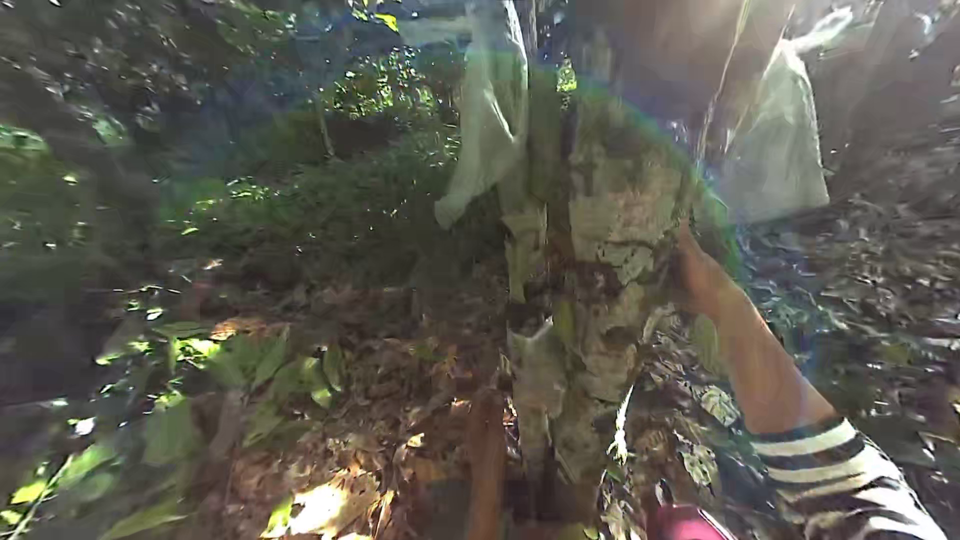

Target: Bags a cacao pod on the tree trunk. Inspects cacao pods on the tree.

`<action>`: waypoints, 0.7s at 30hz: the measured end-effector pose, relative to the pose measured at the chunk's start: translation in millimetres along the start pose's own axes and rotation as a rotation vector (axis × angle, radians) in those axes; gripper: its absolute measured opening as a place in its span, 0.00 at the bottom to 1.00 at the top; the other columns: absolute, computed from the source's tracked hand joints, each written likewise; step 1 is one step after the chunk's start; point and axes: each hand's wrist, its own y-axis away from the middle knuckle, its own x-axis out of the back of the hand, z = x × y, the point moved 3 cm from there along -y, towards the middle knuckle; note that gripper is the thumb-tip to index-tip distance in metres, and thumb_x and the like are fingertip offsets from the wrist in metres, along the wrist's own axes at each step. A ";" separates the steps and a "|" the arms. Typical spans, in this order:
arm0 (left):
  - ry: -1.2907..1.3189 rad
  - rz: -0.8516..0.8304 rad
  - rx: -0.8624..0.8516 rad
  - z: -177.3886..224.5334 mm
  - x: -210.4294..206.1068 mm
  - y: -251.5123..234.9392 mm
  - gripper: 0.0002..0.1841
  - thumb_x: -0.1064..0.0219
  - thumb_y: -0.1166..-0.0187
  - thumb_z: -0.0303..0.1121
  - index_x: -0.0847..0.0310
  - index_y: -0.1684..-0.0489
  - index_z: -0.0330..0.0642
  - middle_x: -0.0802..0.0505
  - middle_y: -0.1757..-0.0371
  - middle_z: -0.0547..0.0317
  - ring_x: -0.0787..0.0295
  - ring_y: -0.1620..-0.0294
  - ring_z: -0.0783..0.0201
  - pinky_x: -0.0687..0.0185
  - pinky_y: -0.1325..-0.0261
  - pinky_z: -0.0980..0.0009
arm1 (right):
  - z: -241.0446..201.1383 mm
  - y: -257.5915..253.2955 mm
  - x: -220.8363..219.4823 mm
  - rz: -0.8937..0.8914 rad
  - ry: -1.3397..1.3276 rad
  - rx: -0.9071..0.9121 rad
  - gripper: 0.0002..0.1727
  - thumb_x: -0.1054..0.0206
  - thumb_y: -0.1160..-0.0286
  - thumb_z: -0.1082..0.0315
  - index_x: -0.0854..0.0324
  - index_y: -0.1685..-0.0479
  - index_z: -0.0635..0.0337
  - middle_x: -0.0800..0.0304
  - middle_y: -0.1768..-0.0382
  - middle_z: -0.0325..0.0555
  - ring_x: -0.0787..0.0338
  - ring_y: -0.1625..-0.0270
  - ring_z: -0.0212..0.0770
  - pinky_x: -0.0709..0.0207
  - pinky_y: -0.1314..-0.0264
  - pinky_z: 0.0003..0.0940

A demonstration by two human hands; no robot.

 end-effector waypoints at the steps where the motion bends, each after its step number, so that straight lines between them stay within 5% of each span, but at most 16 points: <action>1: -0.016 0.002 0.010 3.9 -1.3 1.8 0.13 0.40 0.14 0.29 0.18 0.43 0.27 0.10 0.47 0.49 0.14 0.46 0.68 0.20 0.38 0.69 | 3.4 0.1 -3.4 -0.001 -0.024 0.006 0.36 0.67 0.09 0.34 0.23 0.44 0.54 0.22 0.72 0.38 0.24 0.77 0.30 0.26 0.75 0.29; 3: -0.060 0.002 0.030 15.2 -4.2 4.4 0.14 0.40 0.15 0.30 0.17 0.43 0.28 0.10 0.46 0.47 0.14 0.44 0.65 0.20 0.36 0.65 | -2.1 5.4 -7.8 -0.062 -0.099 0.020 0.36 0.72 0.08 0.37 0.26 0.40 0.55 0.20 0.67 0.36 0.19 0.69 0.26 0.21 0.66 0.26; 6: -0.151 0.018 0.018 29.3 -5.5 7.4 0.14 0.39 0.16 0.30 0.16 0.43 0.27 0.09 0.46 0.42 0.13 0.42 0.57 0.20 0.33 0.57 | -7.5 11.1 -11.7 -0.122 -0.145 0.048 0.38 0.78 0.05 0.45 0.37 0.17 0.63 0.17 0.40 0.47 0.15 0.43 0.28 0.18 0.40 0.29; 11: -0.238 -0.001 0.032 34.2 -2.5 19.1 0.15 0.37 0.17 0.31 0.15 0.45 0.26 0.09 0.45 0.37 0.13 0.39 0.47 0.21 0.31 0.49 | -9.0 16.4 -11.8 -0.156 -0.166 0.089 0.36 0.79 0.05 0.50 0.52 0.08 0.64 0.27 0.21 0.50 0.21 0.27 0.26 0.25 0.26 0.26; 17: -0.280 0.036 0.096 44.9 1.7 23.4 0.15 0.37 0.17 0.30 0.15 0.44 0.25 0.08 0.46 0.33 0.11 0.41 0.43 0.21 0.32 0.45 | -5.6 18.0 -12.5 -0.143 -0.202 0.039 0.37 0.77 0.06 0.48 0.48 0.12 0.65 0.21 0.29 0.48 0.18 0.34 0.25 0.21 0.32 0.26; 21: -0.252 0.085 0.098 62.5 -0.2 15.0 0.14 0.37 0.17 0.29 0.15 0.45 0.24 0.08 0.47 0.33 0.11 0.43 0.44 0.20 0.33 0.46 | -2.4 15.4 -12.1 -0.194 -0.249 0.057 0.38 0.76 0.07 0.46 0.51 0.11 0.67 0.25 0.24 0.51 0.20 0.28 0.27 0.24 0.26 0.27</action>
